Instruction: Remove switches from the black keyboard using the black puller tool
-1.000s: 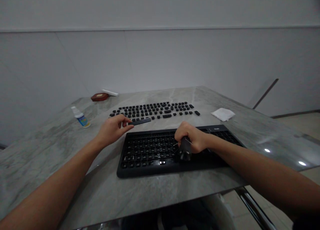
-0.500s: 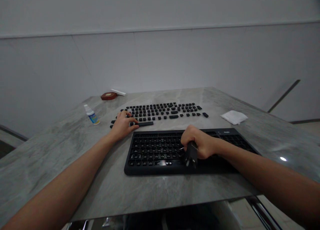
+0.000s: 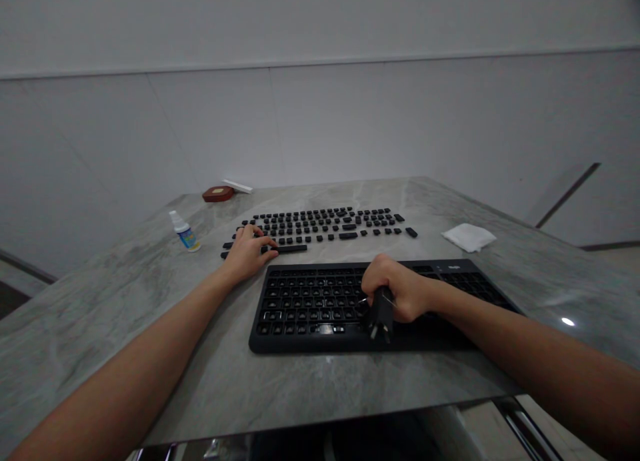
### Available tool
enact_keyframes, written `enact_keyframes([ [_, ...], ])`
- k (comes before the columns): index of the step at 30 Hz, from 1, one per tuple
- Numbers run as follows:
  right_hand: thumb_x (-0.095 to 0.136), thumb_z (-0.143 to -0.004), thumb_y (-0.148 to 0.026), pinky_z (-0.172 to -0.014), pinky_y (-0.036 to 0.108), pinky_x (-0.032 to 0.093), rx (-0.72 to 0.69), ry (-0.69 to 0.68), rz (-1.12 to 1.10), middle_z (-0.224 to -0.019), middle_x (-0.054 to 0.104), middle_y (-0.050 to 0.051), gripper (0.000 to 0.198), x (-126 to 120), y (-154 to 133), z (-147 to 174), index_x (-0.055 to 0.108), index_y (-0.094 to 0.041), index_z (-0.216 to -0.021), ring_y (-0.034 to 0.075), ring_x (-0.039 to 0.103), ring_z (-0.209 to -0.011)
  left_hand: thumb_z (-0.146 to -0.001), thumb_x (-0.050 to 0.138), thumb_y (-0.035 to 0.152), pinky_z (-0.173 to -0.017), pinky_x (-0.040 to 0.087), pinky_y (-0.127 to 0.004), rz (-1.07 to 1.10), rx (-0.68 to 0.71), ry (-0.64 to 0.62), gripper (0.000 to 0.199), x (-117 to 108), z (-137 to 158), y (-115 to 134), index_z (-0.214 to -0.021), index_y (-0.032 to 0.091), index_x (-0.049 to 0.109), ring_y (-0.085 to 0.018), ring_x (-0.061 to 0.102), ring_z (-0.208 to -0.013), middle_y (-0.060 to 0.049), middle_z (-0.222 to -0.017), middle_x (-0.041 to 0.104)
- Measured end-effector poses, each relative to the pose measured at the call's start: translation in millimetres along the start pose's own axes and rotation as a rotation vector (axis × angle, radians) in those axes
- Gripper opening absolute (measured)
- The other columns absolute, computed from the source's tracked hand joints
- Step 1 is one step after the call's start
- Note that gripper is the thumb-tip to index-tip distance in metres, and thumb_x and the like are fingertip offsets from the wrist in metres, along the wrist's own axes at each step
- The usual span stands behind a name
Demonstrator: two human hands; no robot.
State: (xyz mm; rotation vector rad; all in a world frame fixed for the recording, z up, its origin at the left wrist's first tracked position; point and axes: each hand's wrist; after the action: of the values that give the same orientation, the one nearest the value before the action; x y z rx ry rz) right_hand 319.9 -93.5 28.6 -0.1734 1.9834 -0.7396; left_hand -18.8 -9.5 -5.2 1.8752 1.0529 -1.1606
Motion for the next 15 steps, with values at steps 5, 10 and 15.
enact_keyframes([
  [5, 0.043, -0.060, -0.021, -0.045, 0.022, 0.022, 0.002, -0.001, 0.008, -0.045, 0.028, -0.007, 0.018, 1, 1, 1, 0.029, -0.020, -0.048, 0.006, 0.023, -0.043, -0.085, 0.067, 0.035, -0.100, 0.039, -0.047, -0.010, -0.005, -0.008, 0.019, -1, 0, 1, -0.098, 0.024, 0.076, -0.028, 0.046, -0.106, -0.009, -0.107, 0.048],
  [10, 0.044, -0.061, -0.022, -0.045, 0.022, 0.022, -0.010, -0.007, 0.015, -0.045, 0.027, -0.007, 0.019, 1, 1, 0, 0.028, -0.021, -0.050, 0.007, 0.023, -0.043, -0.083, 0.068, 0.038, -0.101, 0.039, -0.046, -0.023, -0.032, -0.021, 0.023, -5, 0, 2, -0.100, 0.024, 0.074, -0.029, 0.046, -0.108, -0.009, -0.107, 0.048],
  [15, 0.045, -0.061, -0.021, -0.045, 0.023, 0.021, -0.017, -0.003, 0.016, -0.045, 0.024, -0.007, 0.022, 1, 2, 2, 0.027, -0.020, -0.049, 0.006, 0.021, -0.043, -0.079, 0.070, 0.041, -0.103, 0.039, -0.044, -0.047, -0.037, -0.015, 0.030, -11, 1, -8, -0.103, 0.023, 0.073, -0.030, 0.045, -0.113, -0.009, -0.111, 0.047],
])
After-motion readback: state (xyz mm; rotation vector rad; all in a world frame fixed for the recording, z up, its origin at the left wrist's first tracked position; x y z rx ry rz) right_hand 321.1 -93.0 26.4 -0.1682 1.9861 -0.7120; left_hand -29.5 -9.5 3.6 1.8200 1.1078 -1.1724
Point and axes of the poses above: each hand's wrist, its own z-axis away from the middle knuckle, its own x-axis out of the palm, y = z × x
